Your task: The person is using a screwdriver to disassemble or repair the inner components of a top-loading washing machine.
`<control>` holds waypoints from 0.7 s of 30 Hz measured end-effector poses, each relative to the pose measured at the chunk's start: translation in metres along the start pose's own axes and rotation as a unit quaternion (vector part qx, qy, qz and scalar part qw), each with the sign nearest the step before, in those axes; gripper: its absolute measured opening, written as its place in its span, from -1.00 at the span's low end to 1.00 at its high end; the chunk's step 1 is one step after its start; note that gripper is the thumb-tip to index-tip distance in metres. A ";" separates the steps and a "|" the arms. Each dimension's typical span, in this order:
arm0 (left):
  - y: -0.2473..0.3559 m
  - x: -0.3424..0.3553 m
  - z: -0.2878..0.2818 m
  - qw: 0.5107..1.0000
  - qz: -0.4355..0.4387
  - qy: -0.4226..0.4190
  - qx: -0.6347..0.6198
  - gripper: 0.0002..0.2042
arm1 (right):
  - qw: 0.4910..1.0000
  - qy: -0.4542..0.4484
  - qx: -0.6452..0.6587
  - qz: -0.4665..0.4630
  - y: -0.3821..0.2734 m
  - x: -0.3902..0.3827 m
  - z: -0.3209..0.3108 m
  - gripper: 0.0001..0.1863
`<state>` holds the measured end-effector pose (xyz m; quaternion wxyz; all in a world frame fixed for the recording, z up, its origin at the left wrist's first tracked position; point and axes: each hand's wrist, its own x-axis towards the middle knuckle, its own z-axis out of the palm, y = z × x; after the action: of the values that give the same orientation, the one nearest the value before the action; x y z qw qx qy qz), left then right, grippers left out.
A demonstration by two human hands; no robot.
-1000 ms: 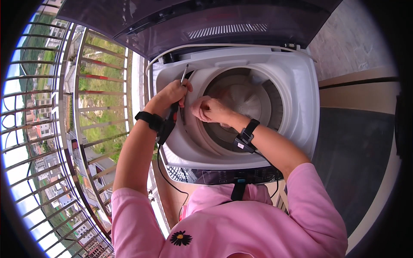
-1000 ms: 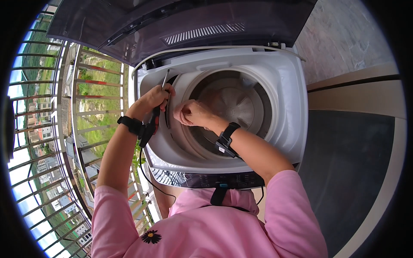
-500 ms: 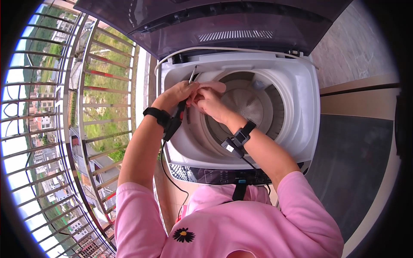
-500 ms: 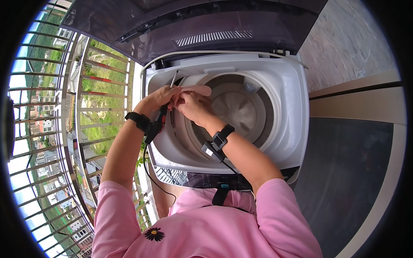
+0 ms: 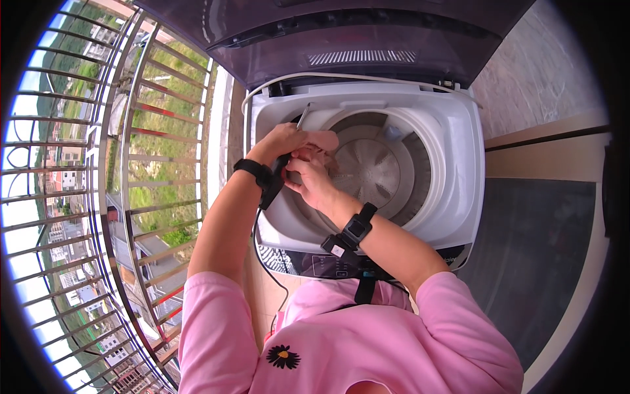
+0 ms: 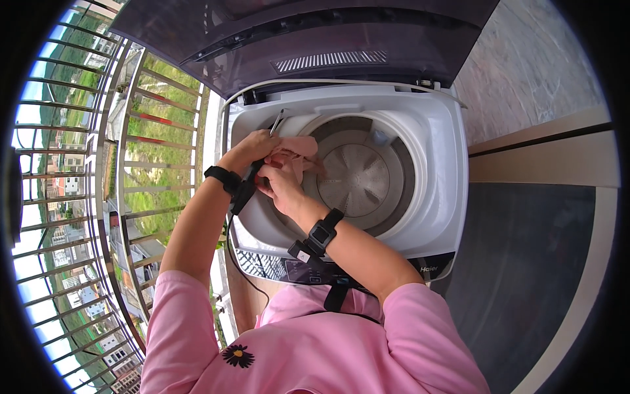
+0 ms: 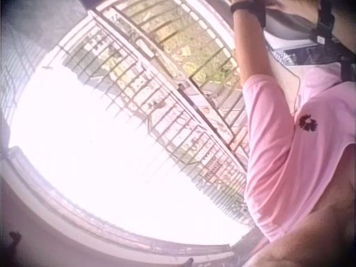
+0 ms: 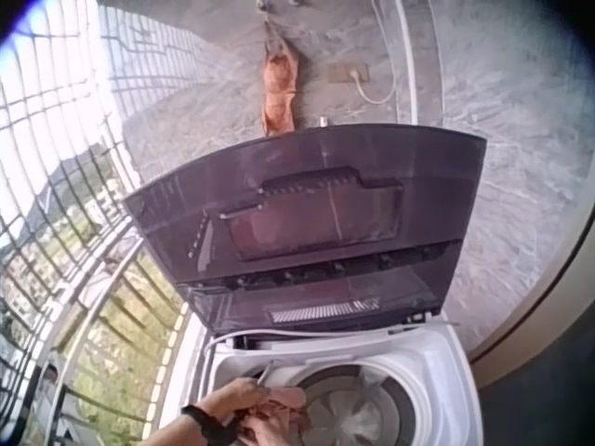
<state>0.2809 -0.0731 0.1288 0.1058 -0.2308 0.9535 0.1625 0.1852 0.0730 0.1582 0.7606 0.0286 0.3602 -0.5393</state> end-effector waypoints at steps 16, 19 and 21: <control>0.037 -0.004 -0.054 0.758 -0.361 -0.104 -0.534 -0.04 | 0.936 0.067 -0.323 -0.120 -0.030 -0.045 -0.021 -0.62; 0.025 -0.002 -0.042 0.724 -0.376 -0.107 -0.568 -0.14 | 0.877 0.088 -0.452 -0.133 -0.062 -0.081 -0.044 -0.63; 0.023 0.000 -0.037 0.816 -0.322 -0.105 -0.468 -0.34 | 0.819 0.082 -0.551 -0.138 -0.076 -0.097 -0.055 -0.65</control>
<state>0.2658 -0.0669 0.1689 0.1307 -0.5279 0.6171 0.5687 0.0778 0.1430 0.1997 0.5345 -0.4014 0.6587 -0.3454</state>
